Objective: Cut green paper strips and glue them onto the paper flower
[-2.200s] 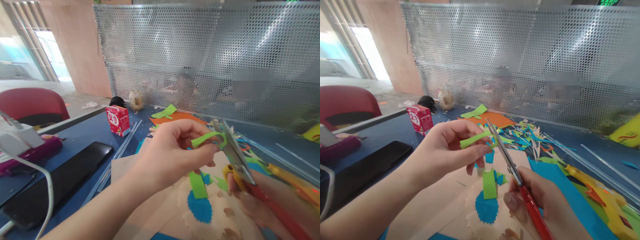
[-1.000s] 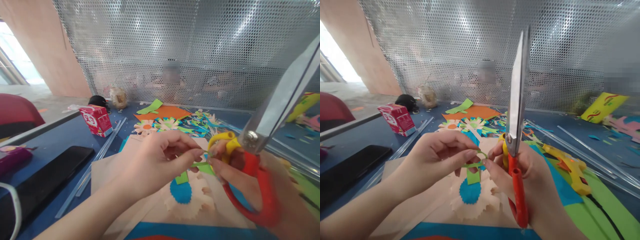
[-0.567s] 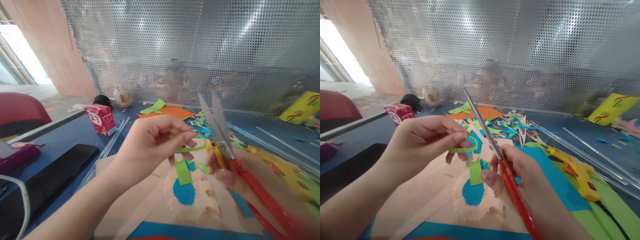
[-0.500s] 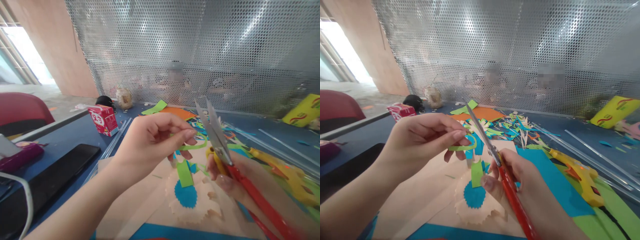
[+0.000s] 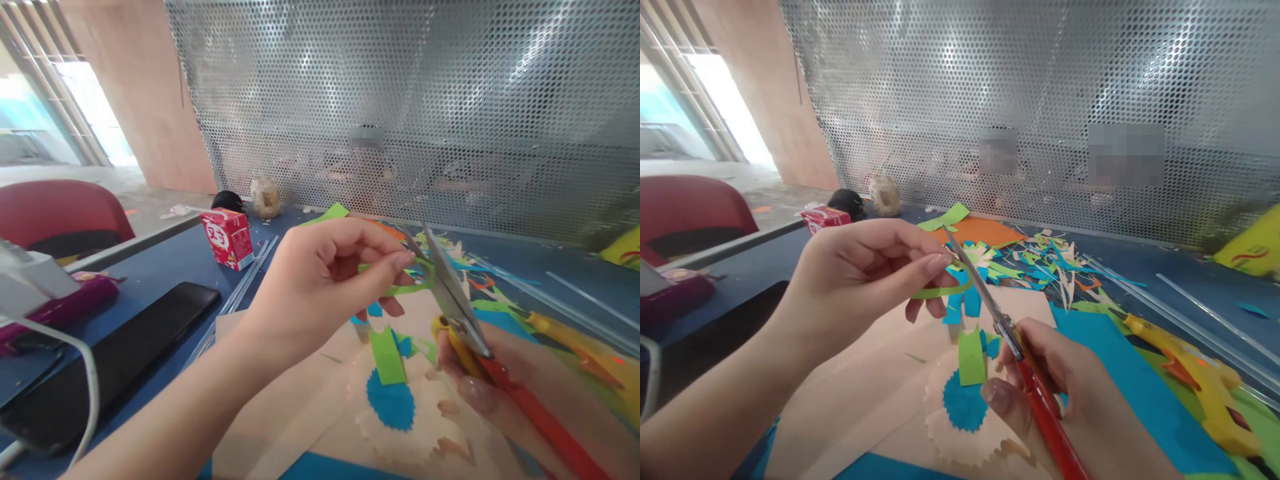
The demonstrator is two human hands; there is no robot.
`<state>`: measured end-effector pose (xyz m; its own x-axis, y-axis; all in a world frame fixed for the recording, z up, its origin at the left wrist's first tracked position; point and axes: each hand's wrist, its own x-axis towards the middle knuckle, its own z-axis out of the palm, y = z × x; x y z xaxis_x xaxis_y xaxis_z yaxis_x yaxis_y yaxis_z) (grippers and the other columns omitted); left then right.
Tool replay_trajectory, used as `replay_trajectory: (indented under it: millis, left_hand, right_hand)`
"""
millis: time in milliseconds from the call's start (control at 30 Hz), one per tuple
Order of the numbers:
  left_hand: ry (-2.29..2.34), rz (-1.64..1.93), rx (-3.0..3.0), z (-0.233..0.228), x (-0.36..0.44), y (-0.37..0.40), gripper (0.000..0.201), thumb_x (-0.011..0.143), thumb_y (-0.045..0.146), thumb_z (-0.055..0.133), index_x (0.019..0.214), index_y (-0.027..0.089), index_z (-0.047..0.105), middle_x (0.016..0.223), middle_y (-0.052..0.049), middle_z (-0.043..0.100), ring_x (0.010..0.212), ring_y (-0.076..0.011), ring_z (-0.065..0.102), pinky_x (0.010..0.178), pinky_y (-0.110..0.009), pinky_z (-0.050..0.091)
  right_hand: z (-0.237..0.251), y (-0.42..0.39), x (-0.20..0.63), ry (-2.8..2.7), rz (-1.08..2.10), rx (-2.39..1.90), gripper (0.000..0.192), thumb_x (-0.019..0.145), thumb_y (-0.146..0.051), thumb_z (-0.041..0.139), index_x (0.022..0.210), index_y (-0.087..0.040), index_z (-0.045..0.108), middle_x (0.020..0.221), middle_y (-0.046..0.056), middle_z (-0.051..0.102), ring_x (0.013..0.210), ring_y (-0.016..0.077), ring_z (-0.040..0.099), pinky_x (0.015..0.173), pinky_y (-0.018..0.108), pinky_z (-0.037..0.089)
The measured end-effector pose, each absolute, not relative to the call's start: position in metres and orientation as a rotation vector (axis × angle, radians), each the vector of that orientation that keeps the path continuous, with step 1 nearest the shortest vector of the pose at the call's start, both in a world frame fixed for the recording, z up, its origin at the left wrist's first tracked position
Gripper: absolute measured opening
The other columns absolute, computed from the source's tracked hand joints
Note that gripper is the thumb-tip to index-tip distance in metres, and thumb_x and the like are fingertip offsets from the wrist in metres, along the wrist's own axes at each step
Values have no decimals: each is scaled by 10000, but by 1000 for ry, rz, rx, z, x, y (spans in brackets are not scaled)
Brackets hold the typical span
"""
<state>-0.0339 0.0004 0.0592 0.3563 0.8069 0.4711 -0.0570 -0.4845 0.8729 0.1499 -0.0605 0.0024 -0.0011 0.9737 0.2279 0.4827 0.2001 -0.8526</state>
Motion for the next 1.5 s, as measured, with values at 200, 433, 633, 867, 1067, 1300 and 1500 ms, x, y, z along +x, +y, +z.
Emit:
replay_trajectory:
  millis: [200,433,633,867,1067,1300,1500]
  left_hand:
    - [670,1256,1735,60,-35,2,58,774,226,607,772,175,634,663,24,656,508,-95,635,418,-140,489]
    - [673,1258,1728,58,-36,2,57,771,225,608,760,174,632,654,26,653,495,-96,630,415,-146,488]
    - [667,1249,1721,59,-35,2,52,771,209,606,757,168,633,663,28,651,499,-85,628,421,-135,489]
    - [714,1262,1701,60,-33,0,46,753,202,624,729,166,642,631,28,652,505,-88,621,405,-135,486]
    - [709,1261,1689,61,-33,1,41,746,196,630,721,165,642,632,35,653,489,-76,609,405,-130,489]
    - [698,1260,1705,60,-34,1,41,755,198,621,731,167,635,635,36,651,485,-78,616,412,-129,487]
    - [681,1247,1731,60,-34,3,43,768,191,608,741,162,624,641,32,646,492,-85,631,416,-125,484]
  right_hand:
    - [1,-60,148,-1533,704,-1433,277,690,-524,605,724,-255,544,610,-31,501,482,127,455,437,220,391]
    - [-1,-60,150,-1565,778,-1420,323,705,-575,591,690,-261,515,550,-35,440,481,142,425,420,229,353]
    - [6,-60,148,-1566,697,-1450,266,675,-510,622,656,-260,535,534,-49,456,457,118,439,390,193,369]
    - [7,-60,147,-1533,669,-1436,250,646,-483,653,635,-253,555,533,-41,479,449,121,456,383,193,391]
    - [5,-61,147,-1546,686,-1418,264,669,-496,639,650,-249,546,525,-44,465,435,117,435,367,194,373]
    - [10,-63,144,-1556,626,-1439,260,686,-466,600,581,-243,516,527,-51,446,442,99,424,375,169,367]
    - [11,-62,145,-1550,647,-1441,238,667,-436,607,569,-243,509,518,-46,443,429,106,402,361,183,347]
